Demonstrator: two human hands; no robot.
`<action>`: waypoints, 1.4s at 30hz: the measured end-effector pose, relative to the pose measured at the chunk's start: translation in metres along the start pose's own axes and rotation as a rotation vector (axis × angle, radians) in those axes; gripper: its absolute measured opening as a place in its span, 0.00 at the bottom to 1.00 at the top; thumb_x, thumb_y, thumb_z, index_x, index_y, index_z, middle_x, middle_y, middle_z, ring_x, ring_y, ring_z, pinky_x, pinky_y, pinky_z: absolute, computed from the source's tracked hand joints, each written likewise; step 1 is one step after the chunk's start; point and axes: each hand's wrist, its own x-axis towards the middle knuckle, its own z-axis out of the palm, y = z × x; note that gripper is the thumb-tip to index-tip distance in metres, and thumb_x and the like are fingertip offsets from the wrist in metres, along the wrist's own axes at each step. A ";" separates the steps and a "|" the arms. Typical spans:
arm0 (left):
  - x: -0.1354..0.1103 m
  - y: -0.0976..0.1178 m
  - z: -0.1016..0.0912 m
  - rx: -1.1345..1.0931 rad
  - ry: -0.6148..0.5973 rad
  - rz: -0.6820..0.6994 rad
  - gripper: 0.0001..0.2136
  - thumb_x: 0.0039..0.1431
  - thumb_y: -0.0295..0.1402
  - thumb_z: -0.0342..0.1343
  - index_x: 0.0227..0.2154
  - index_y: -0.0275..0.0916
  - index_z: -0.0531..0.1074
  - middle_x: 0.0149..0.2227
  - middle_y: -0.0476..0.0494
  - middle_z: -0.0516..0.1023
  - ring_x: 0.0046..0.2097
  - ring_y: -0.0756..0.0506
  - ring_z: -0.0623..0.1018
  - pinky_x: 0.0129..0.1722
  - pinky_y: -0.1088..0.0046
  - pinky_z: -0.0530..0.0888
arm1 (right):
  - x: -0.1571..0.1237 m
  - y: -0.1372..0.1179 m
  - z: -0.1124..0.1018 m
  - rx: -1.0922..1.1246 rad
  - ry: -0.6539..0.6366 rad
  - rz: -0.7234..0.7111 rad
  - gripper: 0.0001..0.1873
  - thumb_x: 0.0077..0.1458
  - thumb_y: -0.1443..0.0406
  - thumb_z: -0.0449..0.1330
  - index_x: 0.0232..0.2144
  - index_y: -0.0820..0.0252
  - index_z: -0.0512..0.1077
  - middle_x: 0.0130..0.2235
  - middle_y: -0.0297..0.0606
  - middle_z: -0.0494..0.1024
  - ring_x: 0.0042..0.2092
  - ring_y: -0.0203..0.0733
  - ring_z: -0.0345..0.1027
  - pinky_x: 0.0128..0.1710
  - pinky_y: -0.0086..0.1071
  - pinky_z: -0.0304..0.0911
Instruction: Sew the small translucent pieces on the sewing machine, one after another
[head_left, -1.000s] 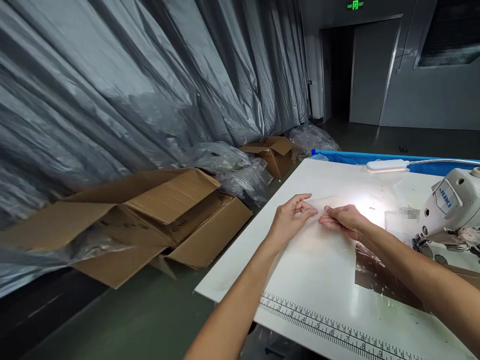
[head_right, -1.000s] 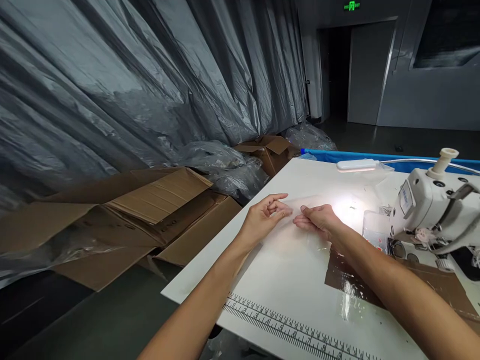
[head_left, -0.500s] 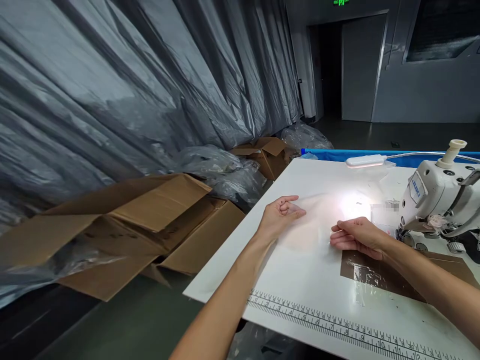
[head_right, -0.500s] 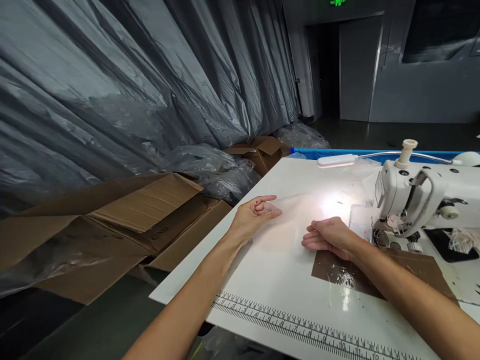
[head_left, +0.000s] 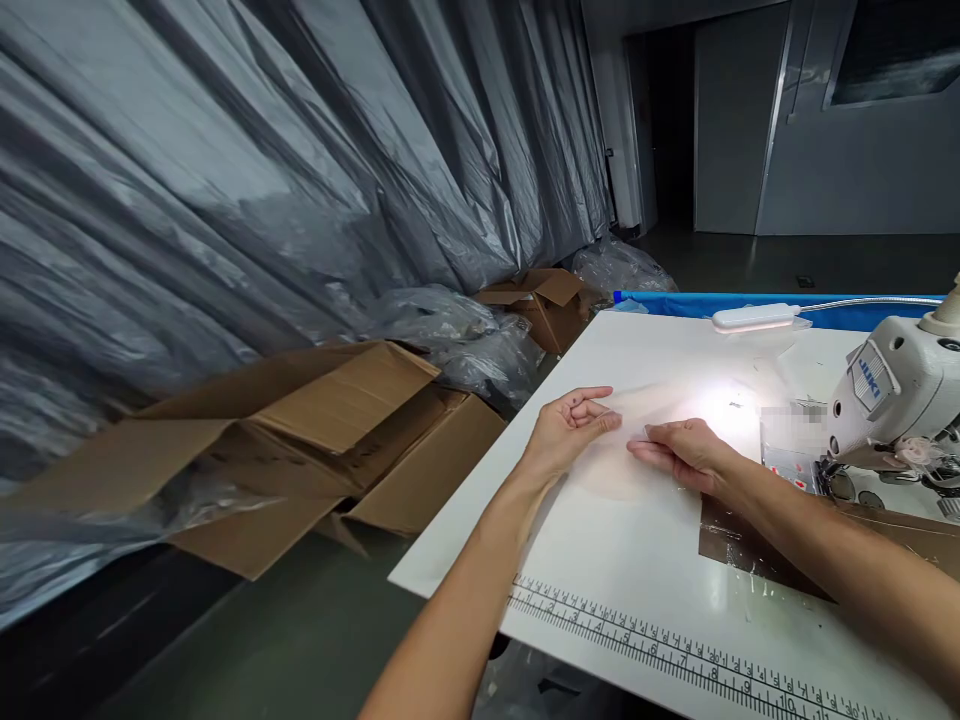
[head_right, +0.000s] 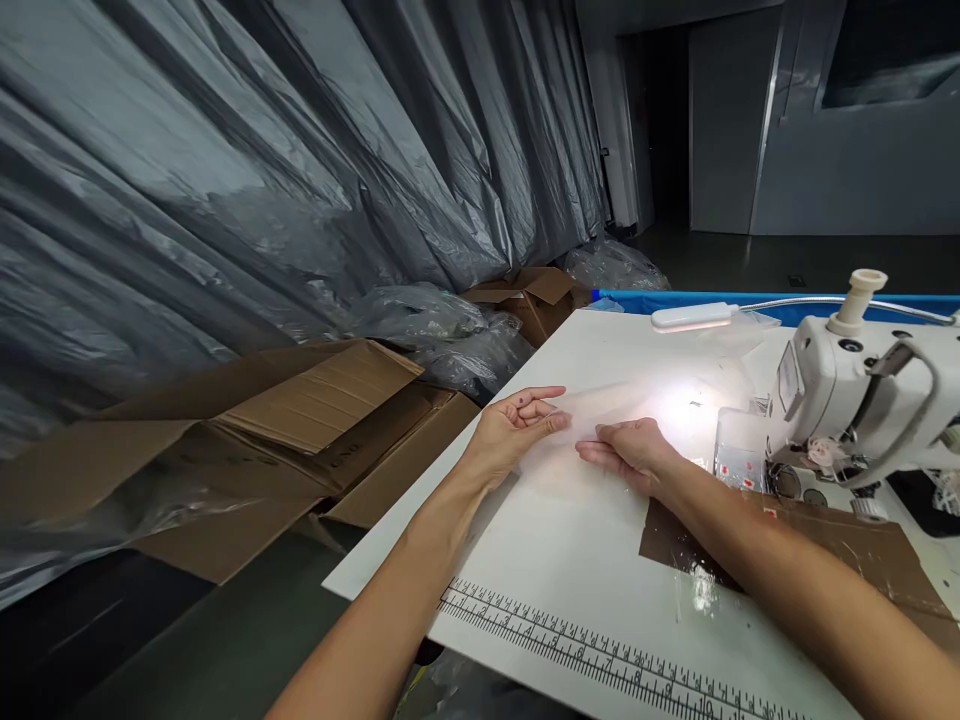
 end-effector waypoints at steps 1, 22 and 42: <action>0.001 -0.001 -0.001 -0.009 0.042 0.005 0.31 0.31 0.40 0.75 0.41 0.35 0.75 0.27 0.49 0.80 0.33 0.46 0.80 0.43 0.68 0.75 | -0.004 0.000 -0.004 -0.013 0.007 0.000 0.08 0.64 0.75 0.55 0.32 0.71 0.72 0.30 0.45 0.80 0.31 0.33 0.77 0.37 0.18 0.74; -0.023 -0.011 0.061 0.819 -0.008 1.011 0.14 0.61 0.24 0.49 0.46 0.40 0.73 0.42 0.41 0.80 0.45 0.43 0.79 0.45 0.64 0.75 | -0.140 0.047 -0.191 -0.560 -0.198 0.020 0.28 0.44 0.44 0.68 0.29 0.62 0.71 0.33 0.40 0.77 0.35 0.35 0.72 0.38 0.28 0.68; -0.070 0.002 0.129 0.588 -0.773 0.690 0.16 0.63 0.34 0.53 0.54 0.45 0.73 0.28 0.49 0.78 0.32 0.47 0.77 0.40 0.66 0.74 | -0.137 0.026 -0.229 -0.486 0.075 -0.152 0.22 0.46 0.53 0.71 0.37 0.63 0.74 0.33 0.38 0.79 0.30 0.35 0.73 0.31 0.27 0.68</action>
